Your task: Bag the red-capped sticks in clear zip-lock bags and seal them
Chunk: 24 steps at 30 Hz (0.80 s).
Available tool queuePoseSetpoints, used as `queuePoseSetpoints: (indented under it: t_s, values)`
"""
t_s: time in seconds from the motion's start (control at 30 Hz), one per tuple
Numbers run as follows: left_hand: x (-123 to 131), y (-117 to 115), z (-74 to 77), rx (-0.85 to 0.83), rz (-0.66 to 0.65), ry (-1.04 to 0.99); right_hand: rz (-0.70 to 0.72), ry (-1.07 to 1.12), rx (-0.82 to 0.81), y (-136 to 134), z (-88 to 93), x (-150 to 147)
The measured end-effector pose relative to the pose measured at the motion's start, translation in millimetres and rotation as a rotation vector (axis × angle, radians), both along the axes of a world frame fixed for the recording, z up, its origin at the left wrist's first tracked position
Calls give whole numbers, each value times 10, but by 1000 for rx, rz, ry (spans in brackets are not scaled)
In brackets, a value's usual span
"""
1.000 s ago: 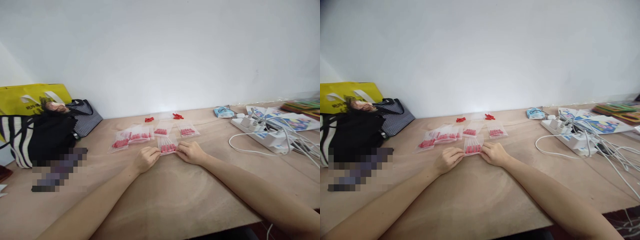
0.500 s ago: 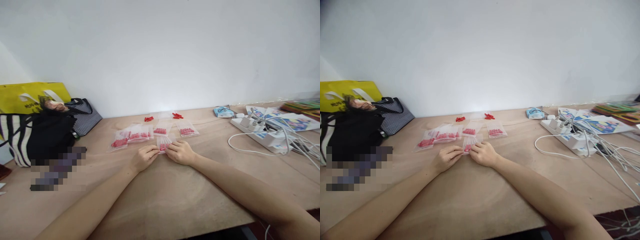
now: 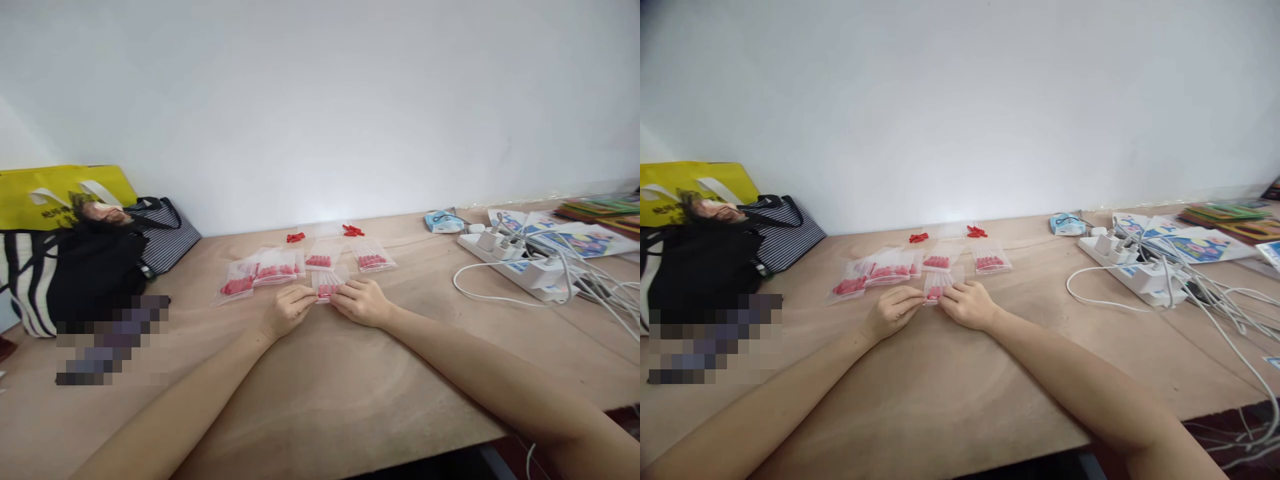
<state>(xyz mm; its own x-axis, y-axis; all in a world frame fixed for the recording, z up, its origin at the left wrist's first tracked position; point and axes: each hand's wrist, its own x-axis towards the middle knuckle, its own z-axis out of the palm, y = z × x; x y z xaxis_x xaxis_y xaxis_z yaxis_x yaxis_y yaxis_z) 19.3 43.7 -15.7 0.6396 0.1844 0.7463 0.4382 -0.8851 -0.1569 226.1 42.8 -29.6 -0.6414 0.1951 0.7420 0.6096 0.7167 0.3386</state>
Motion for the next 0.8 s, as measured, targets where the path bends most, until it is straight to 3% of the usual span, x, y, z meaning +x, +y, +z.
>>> queuePoseSetpoints:
  t_s: [0.2,0.43,0.8]
  values:
    - [6,11,-2,-113,3,-106,-18,-46,78,18,18,44]
    - [15,25,3,-56,-54,-38,-1,1,-10,36,-8,42]
    - [-28,19,-2,-97,-4,-133,21,30,-79,52,10,297]
